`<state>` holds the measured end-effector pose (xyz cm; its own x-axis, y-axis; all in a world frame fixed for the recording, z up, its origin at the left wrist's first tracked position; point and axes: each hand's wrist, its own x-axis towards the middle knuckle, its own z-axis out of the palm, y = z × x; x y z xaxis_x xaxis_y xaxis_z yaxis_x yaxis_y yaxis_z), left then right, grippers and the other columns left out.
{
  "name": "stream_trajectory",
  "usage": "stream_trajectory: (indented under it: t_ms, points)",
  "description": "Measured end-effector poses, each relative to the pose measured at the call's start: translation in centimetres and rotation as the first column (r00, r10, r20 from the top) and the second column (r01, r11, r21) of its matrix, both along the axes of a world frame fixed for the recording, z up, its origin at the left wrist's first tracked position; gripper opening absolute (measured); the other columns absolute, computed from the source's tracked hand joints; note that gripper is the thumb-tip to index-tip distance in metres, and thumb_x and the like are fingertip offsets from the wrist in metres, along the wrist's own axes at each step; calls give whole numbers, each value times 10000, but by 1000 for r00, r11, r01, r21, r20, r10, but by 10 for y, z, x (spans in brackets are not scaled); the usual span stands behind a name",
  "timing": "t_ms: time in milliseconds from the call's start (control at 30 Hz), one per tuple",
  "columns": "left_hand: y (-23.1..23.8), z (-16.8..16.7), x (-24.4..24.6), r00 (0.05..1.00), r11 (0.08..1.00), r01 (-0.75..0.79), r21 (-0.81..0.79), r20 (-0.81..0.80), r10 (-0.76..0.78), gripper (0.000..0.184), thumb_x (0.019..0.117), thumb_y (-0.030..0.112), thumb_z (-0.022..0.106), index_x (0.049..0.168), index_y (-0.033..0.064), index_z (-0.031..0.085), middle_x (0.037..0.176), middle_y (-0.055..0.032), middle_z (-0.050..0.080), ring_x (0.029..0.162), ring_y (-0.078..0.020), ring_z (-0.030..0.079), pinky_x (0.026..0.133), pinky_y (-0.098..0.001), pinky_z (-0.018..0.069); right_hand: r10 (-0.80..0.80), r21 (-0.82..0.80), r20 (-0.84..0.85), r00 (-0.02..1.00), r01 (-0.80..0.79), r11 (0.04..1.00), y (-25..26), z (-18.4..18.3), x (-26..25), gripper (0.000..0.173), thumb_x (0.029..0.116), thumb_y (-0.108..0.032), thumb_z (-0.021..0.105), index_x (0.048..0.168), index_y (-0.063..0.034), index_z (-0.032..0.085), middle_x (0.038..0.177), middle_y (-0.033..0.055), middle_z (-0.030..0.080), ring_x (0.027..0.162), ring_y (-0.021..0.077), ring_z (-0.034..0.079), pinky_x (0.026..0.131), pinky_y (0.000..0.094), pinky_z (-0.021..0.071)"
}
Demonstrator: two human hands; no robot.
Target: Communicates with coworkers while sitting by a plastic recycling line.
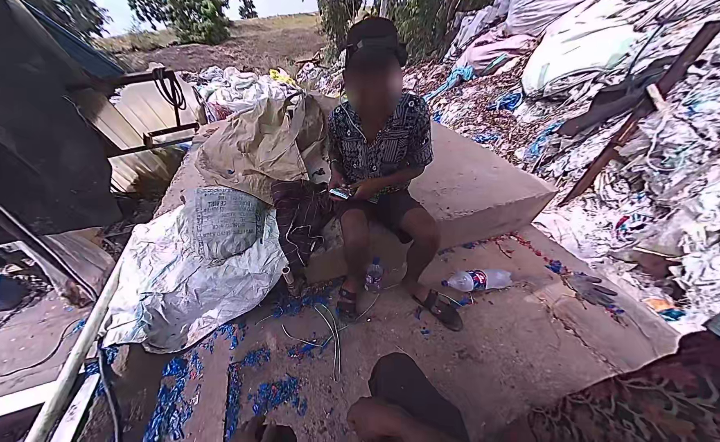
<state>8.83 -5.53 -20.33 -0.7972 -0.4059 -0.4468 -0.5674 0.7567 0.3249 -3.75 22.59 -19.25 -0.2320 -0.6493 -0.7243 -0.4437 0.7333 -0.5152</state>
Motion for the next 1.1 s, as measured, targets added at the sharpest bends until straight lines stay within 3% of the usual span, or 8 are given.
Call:
stream_trajectory:
  t_ms: [67,367,533,700,1100]
  points:
    - [-1,3,-5,995,999,-38,30,96,35,543,1010,534,542,1366,143,668,1364,-142,664,1308,-355,597,1068,-619,464,-10,23,20,1000,9,1000,-1,2,0,262,1019,-167,551,1129,29,685,1113,287,684,1090,472,648,882,698,476]
    - [4,-5,-6,992,996,-93,-14,84,94,481,996,532,564,1323,205,698,1343,-79,684,1283,-321,615,1051,-620,472,38,64,26,999,-40,997,-5,10,2,300,1040,-205,518,1182,21,655,1150,285,677,1123,473,642,905,698,479]
    - [6,-1,-10,990,996,-94,0,110,94,489,1008,533,544,1350,212,681,1389,-68,657,1338,-315,572,1093,-625,432,0,7,25,1000,0,1000,-2,4,0,311,1048,-217,514,1221,-10,669,1170,260,688,1138,446,649,934,681,479]
    - [6,-2,-12,990,996,-94,-10,108,94,471,1001,528,547,1331,224,693,1363,-58,672,1322,-307,583,1082,-626,438,-92,-26,9,996,92,995,1,3,-2,292,996,-210,597,1224,-47,679,1133,236,705,1102,431,665,911,666,501]
    - [15,0,-19,991,998,-49,-33,124,52,473,1017,539,530,1332,223,688,1377,-52,663,1356,-298,555,1091,-600,436,-106,-80,18,994,107,991,2,0,-1,359,1038,-292,546,1272,-42,656,1136,233,702,1108,415,666,942,634,499]
